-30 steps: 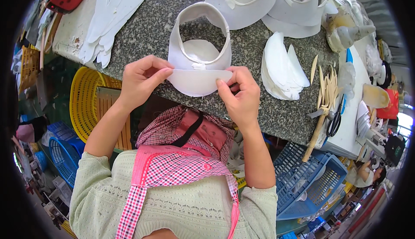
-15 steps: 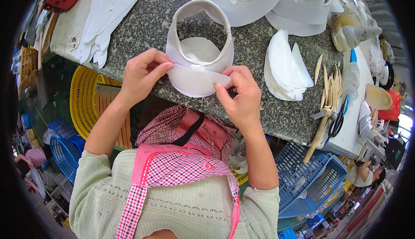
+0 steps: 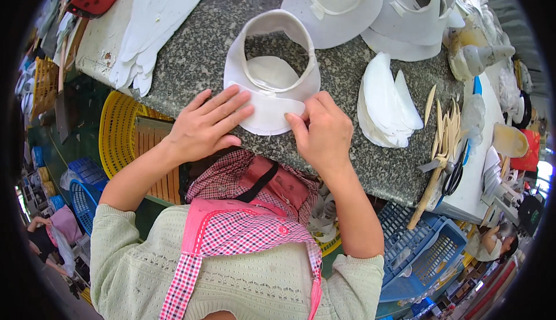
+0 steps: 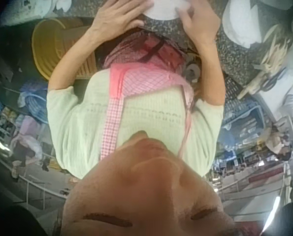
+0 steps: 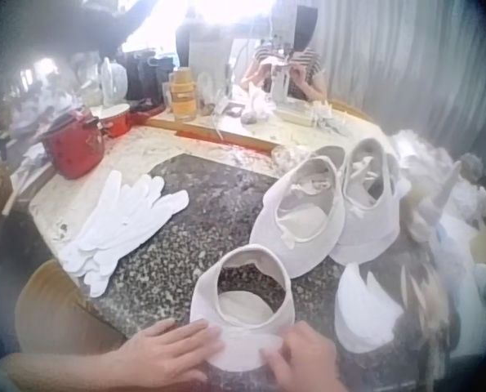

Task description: The person assembles shoe components by fitting lining inserts into shoe uppers by hand, smoothing the material along the interior, and tucking edges into place using a wooden stick.

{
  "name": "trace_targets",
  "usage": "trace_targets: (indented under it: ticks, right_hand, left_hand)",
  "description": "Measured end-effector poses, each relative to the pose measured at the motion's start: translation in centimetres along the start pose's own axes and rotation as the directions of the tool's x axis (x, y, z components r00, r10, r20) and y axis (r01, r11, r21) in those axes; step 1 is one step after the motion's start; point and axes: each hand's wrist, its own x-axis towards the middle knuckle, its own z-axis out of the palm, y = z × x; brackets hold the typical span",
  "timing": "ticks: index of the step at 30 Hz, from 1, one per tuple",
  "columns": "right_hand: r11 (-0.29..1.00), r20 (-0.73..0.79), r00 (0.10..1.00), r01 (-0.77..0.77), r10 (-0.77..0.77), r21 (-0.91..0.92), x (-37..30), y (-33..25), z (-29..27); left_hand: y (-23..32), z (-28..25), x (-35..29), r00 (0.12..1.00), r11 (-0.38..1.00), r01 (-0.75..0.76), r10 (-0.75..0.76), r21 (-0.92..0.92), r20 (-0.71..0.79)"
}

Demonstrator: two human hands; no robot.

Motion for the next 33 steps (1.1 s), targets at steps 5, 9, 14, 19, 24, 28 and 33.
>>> trace_targets:
  ticks: [5, 9, 14, 19, 24, 28, 33]
  right_hand:
    - [0.935, -0.169, 0.984, -0.006, -0.058, -0.356, 2.2, 2.7, -1.9]
    - [0.865, 0.006, 0.985, -0.154, 0.173, 0.478, 0.7, 0.8, -2.6]
    - [0.749, 0.096, 0.995, -0.050, -0.018, 0.661, -1.2, 4.4, -0.8]
    - [0.801, -0.178, 0.982, 0.159, -0.066, 0.577, -1.2, 1.3, -1.1]
    - [0.734, -0.393, 0.646, 0.666, -0.655, -0.129, 0.7, -1.1, -0.8]
    - [0.809, -0.547, 0.760, 0.539, -0.350, 0.232, 0.6, -4.7, -1.0]
    - [0.821, -0.642, 0.762, 0.417, -0.082, 0.390, 0.9, -6.0, -0.5]
  left_hand:
    - [-2.7, -1.3, 0.8, 0.991, 0.969, 0.089, -0.064, -0.228, 0.118]
    - [-2.2, -2.9, 3.8, 0.977, 0.990, -0.067, 0.039, -0.126, -0.209]
    - [-0.8, -1.9, 4.9, 0.898, 0.967, -0.254, 0.229, -0.018, -0.376]
    - [1.7, -2.3, 3.3, 0.903, 0.982, -0.187, 0.158, -0.036, -0.400]
    - [0.6, -1.7, 2.8, 0.985, 0.974, -0.070, 0.033, -0.214, -0.170]
    - [0.7, -3.3, 3.4, 0.981, 0.958, -0.107, 0.059, -0.267, -0.182]
    - [-0.1, -2.9, 4.9, 0.773, 0.948, -0.083, 0.256, 0.308, -0.581]
